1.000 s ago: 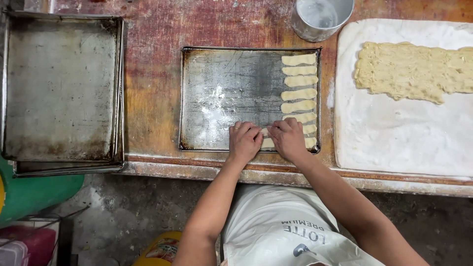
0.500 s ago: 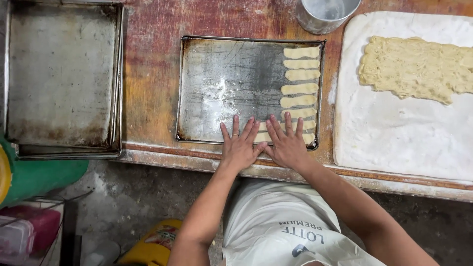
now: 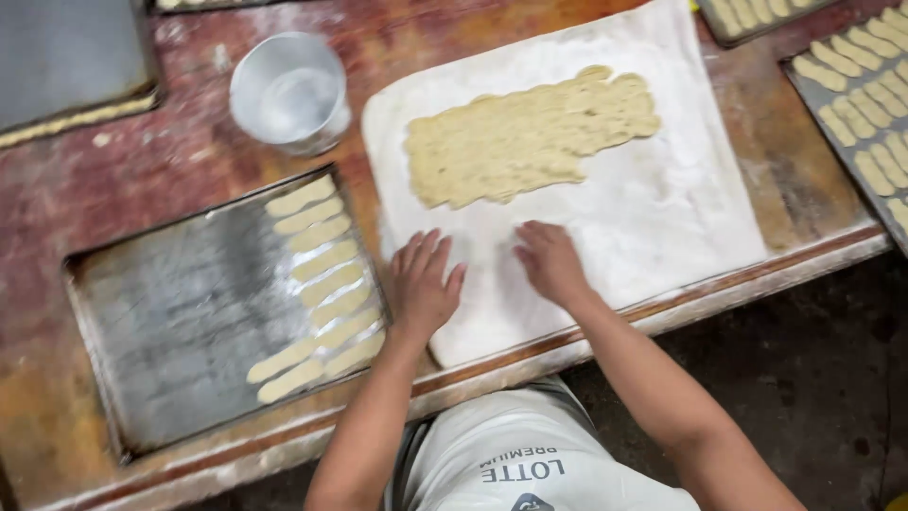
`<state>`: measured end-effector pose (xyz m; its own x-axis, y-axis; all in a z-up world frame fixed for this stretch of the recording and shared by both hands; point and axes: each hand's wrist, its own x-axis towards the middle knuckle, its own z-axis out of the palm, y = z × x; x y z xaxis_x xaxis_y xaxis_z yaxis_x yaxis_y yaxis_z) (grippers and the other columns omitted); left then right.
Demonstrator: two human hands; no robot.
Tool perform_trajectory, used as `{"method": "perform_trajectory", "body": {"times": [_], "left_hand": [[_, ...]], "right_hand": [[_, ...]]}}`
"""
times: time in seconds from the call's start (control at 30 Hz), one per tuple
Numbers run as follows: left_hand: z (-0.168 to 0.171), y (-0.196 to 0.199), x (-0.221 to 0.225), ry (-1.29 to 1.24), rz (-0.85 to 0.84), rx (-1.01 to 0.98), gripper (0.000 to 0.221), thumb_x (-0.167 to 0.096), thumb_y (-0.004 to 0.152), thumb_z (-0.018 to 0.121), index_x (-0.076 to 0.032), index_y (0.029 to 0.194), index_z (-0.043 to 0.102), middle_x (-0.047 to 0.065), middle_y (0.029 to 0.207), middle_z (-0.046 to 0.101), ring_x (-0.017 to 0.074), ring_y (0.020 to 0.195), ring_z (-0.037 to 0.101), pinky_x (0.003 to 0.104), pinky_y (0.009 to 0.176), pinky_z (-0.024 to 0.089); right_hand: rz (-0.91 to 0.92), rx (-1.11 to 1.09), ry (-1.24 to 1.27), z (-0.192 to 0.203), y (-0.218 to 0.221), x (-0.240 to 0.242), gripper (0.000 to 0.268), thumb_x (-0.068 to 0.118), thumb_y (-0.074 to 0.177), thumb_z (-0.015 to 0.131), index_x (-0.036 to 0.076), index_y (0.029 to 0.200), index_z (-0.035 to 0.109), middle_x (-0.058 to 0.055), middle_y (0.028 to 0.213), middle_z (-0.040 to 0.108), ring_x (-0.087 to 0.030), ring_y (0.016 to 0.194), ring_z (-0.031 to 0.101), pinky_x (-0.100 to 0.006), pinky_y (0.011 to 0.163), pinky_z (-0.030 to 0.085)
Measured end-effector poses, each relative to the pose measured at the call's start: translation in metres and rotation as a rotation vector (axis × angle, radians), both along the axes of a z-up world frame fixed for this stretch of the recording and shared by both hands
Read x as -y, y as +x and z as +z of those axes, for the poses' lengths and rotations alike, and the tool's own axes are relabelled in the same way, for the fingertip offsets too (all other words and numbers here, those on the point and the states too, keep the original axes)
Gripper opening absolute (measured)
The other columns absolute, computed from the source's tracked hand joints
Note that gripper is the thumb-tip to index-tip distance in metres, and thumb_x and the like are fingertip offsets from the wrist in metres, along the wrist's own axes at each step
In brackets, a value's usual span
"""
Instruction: The person is tearing small pieces of dough from a larger sheet and arranging them in neat rows on a metal baking tray.
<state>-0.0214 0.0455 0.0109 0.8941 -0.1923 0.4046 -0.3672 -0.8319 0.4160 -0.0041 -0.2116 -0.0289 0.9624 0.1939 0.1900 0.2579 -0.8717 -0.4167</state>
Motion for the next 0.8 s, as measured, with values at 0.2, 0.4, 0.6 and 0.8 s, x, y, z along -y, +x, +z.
{"method": "perform_trajectory", "body": {"times": [0.2, 0.4, 0.6, 0.8], "left_hand": [[-0.042, 0.098, 0.138, -0.022, -0.134, -0.077, 0.031, -0.04, 0.094, 0.058, -0.021, 0.117, 0.069, -0.002, 0.119, 0.064, 0.0215, 0.118, 0.055, 0.042, 0.095, 0.042], [-0.041, 0.138, 0.178, 0.105, -0.129, -0.204, 0.029, -0.031, 0.094, 0.055, -0.022, 0.119, 0.067, -0.001, 0.12, 0.062, 0.0258, 0.117, 0.054, 0.042, 0.094, 0.04], [-0.049, 0.147, 0.179, 0.193, -0.129, -0.223, 0.026, -0.027, 0.094, 0.055, -0.025, 0.115, 0.069, -0.003, 0.119, 0.062, 0.0246, 0.117, 0.054, 0.042, 0.094, 0.039], [-0.018, 0.113, 0.178, 0.038, -0.227, -0.146, 0.032, -0.019, 0.093, 0.059, -0.021, 0.124, 0.067, 0.005, 0.129, 0.06, 0.0299, 0.121, 0.054, 0.046, 0.097, 0.042]], "right_hand": [[-0.084, 0.117, -0.127, -0.001, 0.077, 0.112, 0.017, 0.019, 0.095, 0.066, 0.015, 0.11, 0.075, 0.0, 0.106, 0.067, -0.021, 0.105, 0.063, -0.031, 0.088, 0.052], [0.152, 0.201, -0.219, -0.026, 0.116, 0.103, 0.021, 0.024, 0.091, 0.061, 0.016, 0.106, 0.073, -0.004, 0.107, 0.064, -0.026, 0.101, 0.059, -0.037, 0.081, 0.05], [0.196, 0.156, -0.2, -0.024, 0.093, 0.13, 0.015, 0.023, 0.095, 0.06, 0.015, 0.098, 0.072, -0.002, 0.097, 0.064, -0.025, 0.096, 0.059, -0.037, 0.08, 0.048], [0.08, -0.112, -0.056, 0.003, 0.043, 0.151, 0.009, 0.02, 0.092, 0.066, 0.016, 0.096, 0.074, -0.003, 0.094, 0.067, -0.027, 0.102, 0.061, -0.039, 0.088, 0.049]]}}
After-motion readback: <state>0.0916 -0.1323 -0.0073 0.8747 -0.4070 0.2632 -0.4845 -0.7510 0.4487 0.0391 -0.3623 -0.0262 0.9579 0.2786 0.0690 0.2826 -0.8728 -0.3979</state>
